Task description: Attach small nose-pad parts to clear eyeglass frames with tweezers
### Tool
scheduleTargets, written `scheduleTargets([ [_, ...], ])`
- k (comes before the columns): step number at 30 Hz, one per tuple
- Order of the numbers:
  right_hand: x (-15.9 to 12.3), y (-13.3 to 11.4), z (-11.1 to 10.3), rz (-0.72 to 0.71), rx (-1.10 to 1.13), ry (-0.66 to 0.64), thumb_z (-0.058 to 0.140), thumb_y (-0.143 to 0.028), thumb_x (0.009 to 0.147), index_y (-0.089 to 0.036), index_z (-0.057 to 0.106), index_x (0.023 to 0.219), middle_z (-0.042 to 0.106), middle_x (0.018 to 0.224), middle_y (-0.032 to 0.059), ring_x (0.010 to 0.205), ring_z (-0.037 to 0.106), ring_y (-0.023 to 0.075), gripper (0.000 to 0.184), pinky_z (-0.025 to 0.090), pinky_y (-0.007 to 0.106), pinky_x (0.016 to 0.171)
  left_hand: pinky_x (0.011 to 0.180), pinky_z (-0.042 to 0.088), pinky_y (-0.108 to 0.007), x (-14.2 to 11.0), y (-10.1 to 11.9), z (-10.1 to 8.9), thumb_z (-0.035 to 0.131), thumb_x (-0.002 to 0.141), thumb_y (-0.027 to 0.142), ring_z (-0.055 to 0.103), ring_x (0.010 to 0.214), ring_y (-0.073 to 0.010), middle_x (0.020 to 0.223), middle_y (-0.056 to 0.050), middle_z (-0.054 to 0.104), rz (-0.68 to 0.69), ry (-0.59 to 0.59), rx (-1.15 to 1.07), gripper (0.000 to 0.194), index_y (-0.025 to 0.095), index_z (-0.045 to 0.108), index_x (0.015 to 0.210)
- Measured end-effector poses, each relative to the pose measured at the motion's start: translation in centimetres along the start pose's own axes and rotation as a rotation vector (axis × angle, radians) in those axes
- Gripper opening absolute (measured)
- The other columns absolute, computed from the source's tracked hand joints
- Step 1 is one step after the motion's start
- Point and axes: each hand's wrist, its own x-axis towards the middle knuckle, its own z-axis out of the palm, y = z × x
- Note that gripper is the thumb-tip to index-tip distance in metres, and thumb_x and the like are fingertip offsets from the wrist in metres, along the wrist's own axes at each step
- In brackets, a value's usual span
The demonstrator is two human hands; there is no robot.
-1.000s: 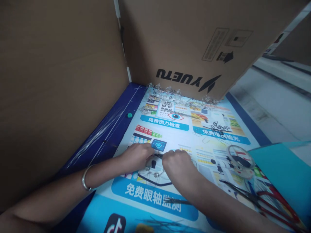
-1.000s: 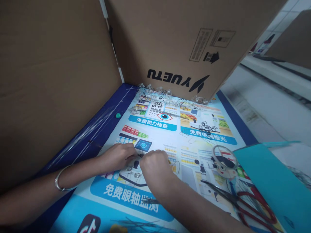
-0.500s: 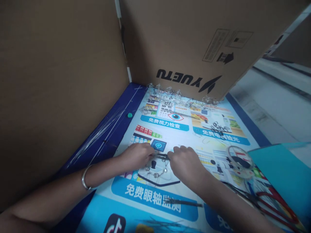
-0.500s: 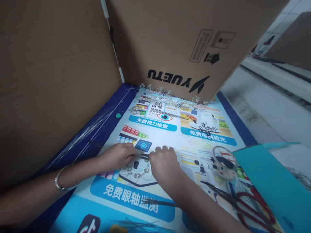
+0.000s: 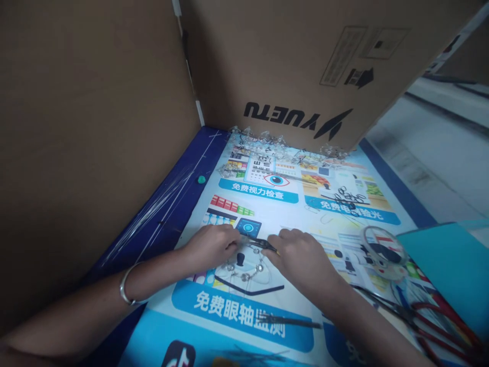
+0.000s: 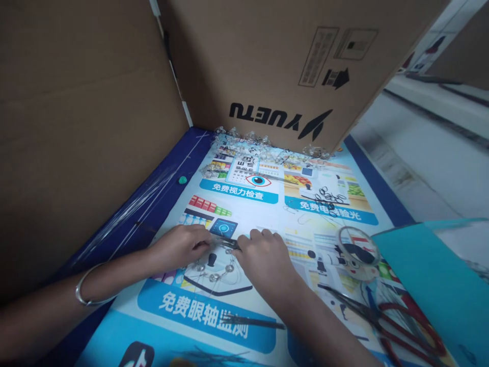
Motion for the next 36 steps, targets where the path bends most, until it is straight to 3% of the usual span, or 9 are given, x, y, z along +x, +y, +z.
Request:
scheduleTargets([
  [8,-0.3,0.2,1.1,-0.028,-0.011,0.049,0.046,-0.032,0.086,-0.019,0.059,0.081,0.057,0.073,0.0041,0.070,0.052,0.0168,0.019,0.028,0.027,0.058,0.057,0.036,-0.021,0.0,0.2,-0.3,0.046,0.080,0.018,0.054,0.067,-0.0123,0.072,0.000,0.059,-0.015,0.001,-0.005,0.015,0.017,0.058,0.071],
  [15,-0.1,-0.8,0.5,-0.075,-0.003,-0.008,0.052,-0.029,0.082,-0.019,0.059,0.075,0.058,0.069,0.0034,0.068,0.051,0.0176,0.014,0.026,0.028,0.058,0.063,0.039,-0.023,0.0,0.1,0.0,0.045,0.081,0.018,0.057,0.074,-0.0147,0.080,-0.001,0.061,-0.008,-0.023,-0.026,0.017,0.020,0.062,0.083],
  [28,-0.2,-1.9,-0.1,-0.117,-0.083,0.004,0.051,-0.018,0.081,-0.017,0.058,0.070,0.056,0.065,0.0052,0.065,0.049,0.0179,0.014,0.023,0.031,0.055,0.059,0.038,-0.023,-0.1,0.8,0.0,0.047,0.079,0.021,0.055,0.072,-0.0151,0.079,-0.002,0.059,-0.011,-0.030,-0.007,0.011,0.018,0.057,0.077],
  [36,-0.3,-1.8,-0.1,-0.122,-0.086,-0.017,0.052,-0.012,0.077,-0.017,0.057,0.068,0.056,0.065,0.0050,0.064,0.049,0.0175,0.012,0.024,0.032,0.056,0.057,0.038,-0.023,-0.2,1.5,0.4,0.048,0.074,0.019,0.055,0.071,-0.0156,0.081,-0.002,0.058,-0.036,-0.012,0.073,0.013,0.019,0.057,0.083],
])
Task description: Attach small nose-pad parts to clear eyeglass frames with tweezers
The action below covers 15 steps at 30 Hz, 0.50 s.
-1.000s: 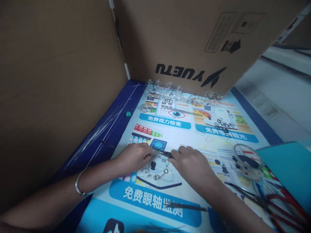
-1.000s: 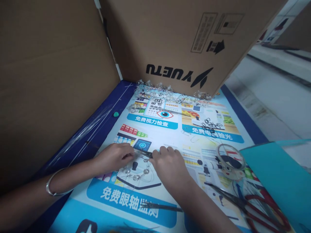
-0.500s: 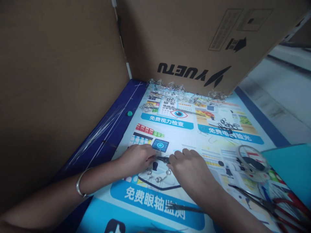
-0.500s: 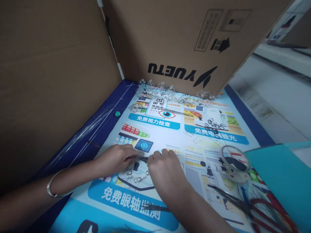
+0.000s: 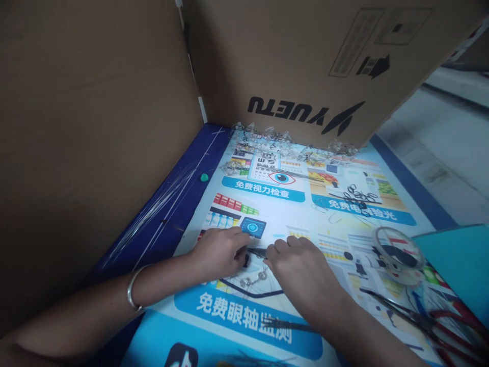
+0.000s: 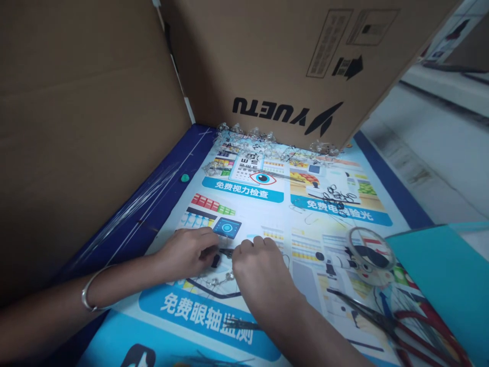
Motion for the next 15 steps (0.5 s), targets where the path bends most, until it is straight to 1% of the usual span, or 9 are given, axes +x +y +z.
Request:
scheduleTargets([
  [3,0.00,-0.09,-0.01,-0.005,0.001,-0.019,0.053,-0.006,0.073,-0.017,0.057,0.067,0.056,0.065,0.0045,0.063,0.049,0.0174,0.013,0.023,0.031,0.055,0.058,0.038,-0.024,-0.09,0.15,-0.09,0.047,0.073,0.019,0.055,0.071,-0.0161,0.082,-0.002,0.058,-0.001,-0.003,0.017,0.016,0.020,0.056,0.086],
  [5,-0.03,-0.18,0.07,0.003,-0.001,-0.002,0.052,-0.007,0.074,-0.017,0.057,0.066,0.056,0.064,0.0045,0.062,0.049,0.0179,0.013,0.023,0.031,0.054,0.058,0.039,-0.024,-0.12,0.19,-0.26,0.048,0.071,0.018,0.055,0.071,-0.0165,0.082,-0.002,0.058,0.000,-0.005,0.031,0.018,0.020,0.056,0.087],
  [9,-0.17,-0.38,0.38,0.017,-0.001,0.056,0.050,-0.014,0.079,-0.017,0.058,0.065,0.055,0.062,0.0050,0.061,0.049,0.0176,0.016,0.022,0.030,0.054,0.058,0.039,-0.025,-0.14,0.15,-0.64,0.048,0.070,0.018,0.056,0.070,-0.0170,0.081,-0.002,0.058,0.002,-0.027,0.049,0.012,0.019,0.055,0.080],
  [15,-0.31,-0.47,0.58,0.001,0.009,0.065,0.053,-0.010,0.075,-0.016,0.058,0.063,0.055,0.061,0.0040,0.059,0.048,0.0168,0.014,0.021,0.030,0.053,0.057,0.039,-0.026,-0.21,-0.04,-0.80,0.049,0.070,0.019,0.056,0.068,-0.0174,0.079,-0.003,0.060,0.001,-0.039,0.057,0.012,0.019,0.055,0.081],
])
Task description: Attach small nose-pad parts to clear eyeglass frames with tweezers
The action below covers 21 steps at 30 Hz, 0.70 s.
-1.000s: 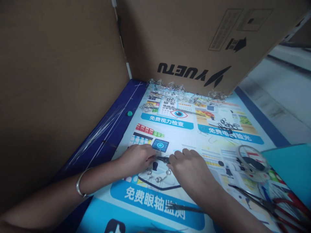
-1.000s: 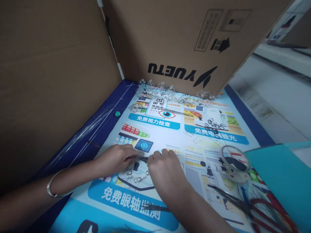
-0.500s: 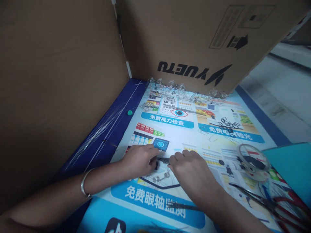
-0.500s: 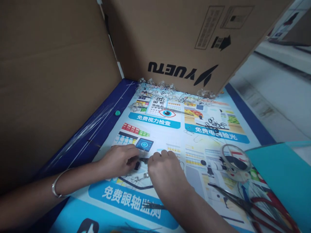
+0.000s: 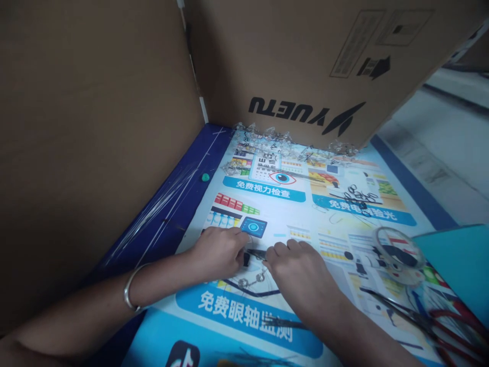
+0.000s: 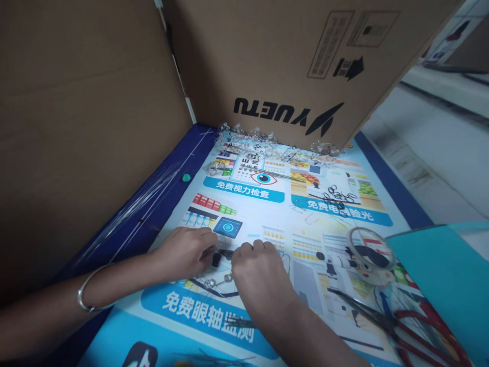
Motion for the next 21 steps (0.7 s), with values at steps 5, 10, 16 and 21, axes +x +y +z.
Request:
scheduleTargets([
  [5,0.0,0.2,0.3,0.022,0.032,0.020,0.053,-0.020,0.080,-0.017,0.059,0.066,0.056,0.062,0.0042,0.061,0.049,0.0172,0.016,0.022,0.030,0.054,0.053,0.035,-0.025,0.2,-0.3,-0.1,0.050,0.070,0.021,0.057,0.066,-0.0178,0.076,-0.001,0.061,-0.027,-0.008,-0.026,0.007,0.019,0.053,0.076],
  [10,0.0,0.2,0.4,0.033,0.038,0.015,0.054,-0.024,0.081,-0.018,0.059,0.067,0.056,0.063,0.0042,0.062,0.049,0.0176,0.016,0.023,0.029,0.054,0.050,0.030,-0.023,0.3,-0.4,-0.2,0.049,0.071,0.020,0.057,0.064,-0.0167,0.070,-0.001,0.061,-0.038,-0.029,-0.057,0.004,0.018,0.052,0.071],
  [16,0.0,0.1,0.4,0.033,0.026,0.006,0.054,-0.024,0.081,-0.017,0.059,0.068,0.056,0.063,0.0040,0.062,0.049,0.0172,0.015,0.022,0.029,0.054,0.051,0.030,-0.023,0.2,-0.8,-0.3,0.048,0.075,0.021,0.057,0.064,-0.0156,0.070,0.001,0.061,0.000,-0.010,-0.085,0.006,0.019,0.054,0.074],
  [21,-0.1,0.2,0.7,0.017,0.018,0.056,0.057,-0.024,0.079,-0.016,0.058,0.066,0.055,0.061,0.0034,0.061,0.048,0.0151,0.015,0.021,0.030,0.054,0.057,0.035,-0.022,0.2,-1.4,-0.2,0.046,0.079,0.022,0.056,0.068,-0.0143,0.073,0.001,0.062,0.037,-0.020,-0.158,0.012,0.020,0.057,0.077],
])
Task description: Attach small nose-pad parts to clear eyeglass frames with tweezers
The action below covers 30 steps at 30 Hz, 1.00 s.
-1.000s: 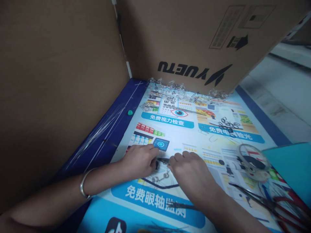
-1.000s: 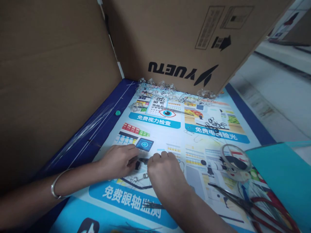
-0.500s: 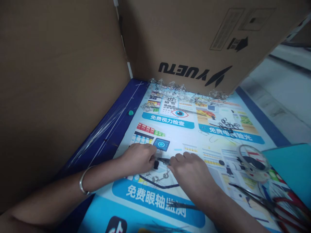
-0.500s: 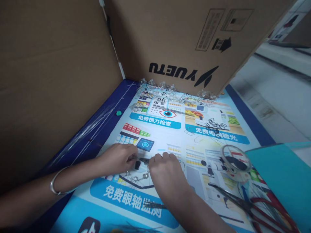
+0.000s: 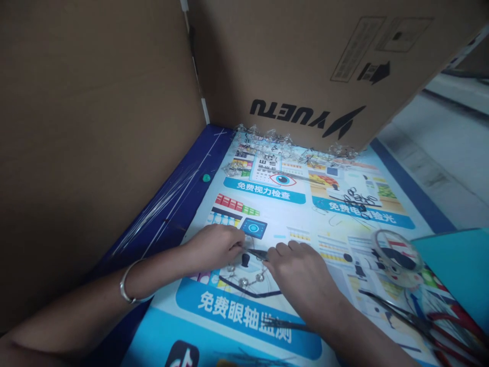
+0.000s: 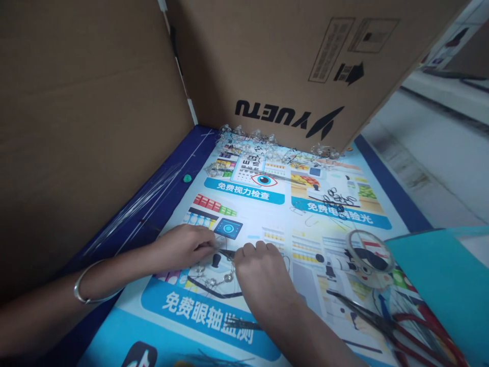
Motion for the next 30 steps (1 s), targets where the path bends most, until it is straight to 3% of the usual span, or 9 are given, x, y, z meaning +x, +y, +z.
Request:
scheduleTargets([
  [15,-0.4,-0.2,0.8,-0.033,0.007,0.107,0.060,-0.022,0.076,-0.017,0.056,0.066,0.054,0.062,0.0029,0.062,0.045,0.0154,0.012,0.019,0.032,0.056,0.056,0.038,-0.023,-0.1,0.7,-1.1,0.041,0.082,0.018,0.056,0.068,-0.0151,0.076,-0.004,0.060,0.066,-0.059,0.151,0.021,0.015,0.060,0.073],
  [24,-0.4,-0.3,1.0,-0.043,0.000,0.096,0.062,-0.023,0.075,-0.018,0.056,0.066,0.054,0.062,0.0025,0.062,0.044,0.0170,0.012,0.018,0.032,0.056,0.051,0.032,-0.022,0.1,-0.5,-0.6,0.044,0.081,0.015,0.052,0.065,-0.0130,0.076,-0.001,0.056,0.188,-0.027,0.165,0.016,0.019,0.058,0.075],
  [30,-0.3,-0.1,0.7,-0.051,-0.009,0.085,0.061,-0.022,0.076,-0.018,0.055,0.066,0.053,0.062,0.0024,0.061,0.043,0.0167,0.012,0.018,0.032,0.056,0.059,0.036,-0.022,0.3,-0.5,-0.5,0.040,0.084,0.019,0.053,0.072,-0.0133,0.083,-0.001,0.056,0.159,-0.049,0.110,0.017,0.019,0.056,0.081],
])
